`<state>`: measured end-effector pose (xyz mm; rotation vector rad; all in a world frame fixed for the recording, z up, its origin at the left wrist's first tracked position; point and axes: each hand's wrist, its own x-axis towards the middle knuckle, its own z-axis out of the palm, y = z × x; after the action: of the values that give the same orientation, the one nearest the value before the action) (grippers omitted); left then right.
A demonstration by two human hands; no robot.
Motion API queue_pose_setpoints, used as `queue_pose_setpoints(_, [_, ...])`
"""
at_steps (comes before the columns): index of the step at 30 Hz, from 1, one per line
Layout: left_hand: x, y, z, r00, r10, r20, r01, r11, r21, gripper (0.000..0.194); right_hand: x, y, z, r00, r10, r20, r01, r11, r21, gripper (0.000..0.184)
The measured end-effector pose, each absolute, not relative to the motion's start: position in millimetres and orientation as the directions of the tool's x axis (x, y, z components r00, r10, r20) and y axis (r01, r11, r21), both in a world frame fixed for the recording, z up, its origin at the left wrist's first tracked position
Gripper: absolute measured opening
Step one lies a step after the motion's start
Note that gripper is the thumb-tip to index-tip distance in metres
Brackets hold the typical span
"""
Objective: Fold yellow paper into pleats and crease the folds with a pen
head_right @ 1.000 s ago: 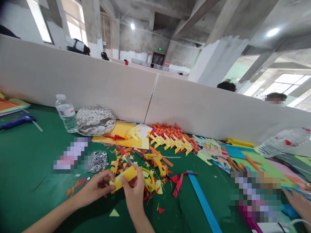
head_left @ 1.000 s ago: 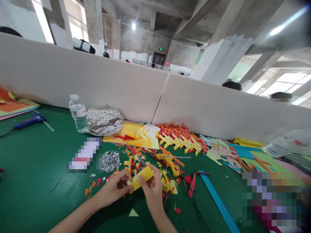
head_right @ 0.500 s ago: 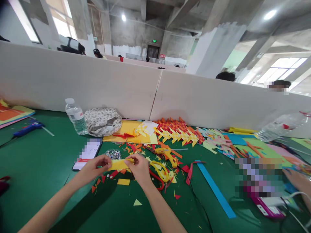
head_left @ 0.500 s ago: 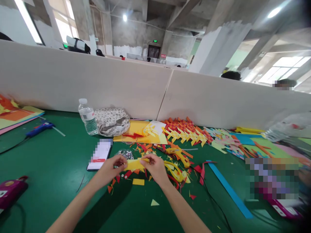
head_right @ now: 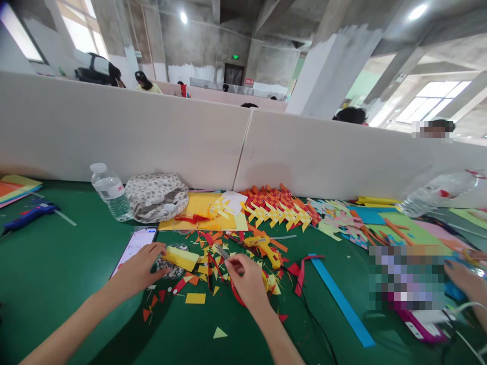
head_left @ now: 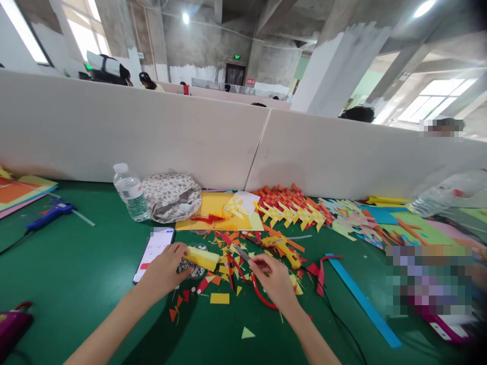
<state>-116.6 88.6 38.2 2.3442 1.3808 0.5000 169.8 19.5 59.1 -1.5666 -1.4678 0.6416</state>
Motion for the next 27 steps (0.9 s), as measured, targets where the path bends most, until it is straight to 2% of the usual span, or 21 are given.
queue_pose_setpoints(4, [-101.0, 103.9, 47.4, 0.528, 0.841, 0.119, 0.740, -0.524, 0.422, 0.033, 212.0, -4.2, 59.4, 0.195, 0.965, 0.177, 0.638, 0.012, -0.770, 0.024])
queue_pose_setpoints(10, [-54.4, 147.9, 60.4, 0.569, 0.818, 0.090, 0.760, -0.564, 0.323, 0.030, 257.1, -17.7, 62.8, 0.190, 0.972, 0.139, 0.720, -0.042, -0.693, 0.027])
queue_pose_setpoints(13, [-26.4, 172.2, 59.6, 0.605, 0.794, 0.055, 0.758, -0.596, 0.267, 0.042, 271.1, -18.6, 67.9, 0.213, 0.967, 0.140, 0.727, -0.061, -0.684, 0.026])
queue_pose_setpoints(20, [12.8, 219.8, 60.2, 0.657, 0.750, -0.072, 0.751, -0.644, 0.147, 0.035, 283.6, -8.9, 79.4, 0.246, 0.955, 0.166, 0.721, -0.066, -0.690, 0.027])
queue_pose_setpoints(27, [16.0, 245.6, 60.9, 0.768, 0.600, -0.226, 0.636, -0.755, 0.158, 0.031, 284.5, -17.5, 60.8, 0.278, 0.952, 0.126, 0.679, -0.103, -0.727, 0.026])
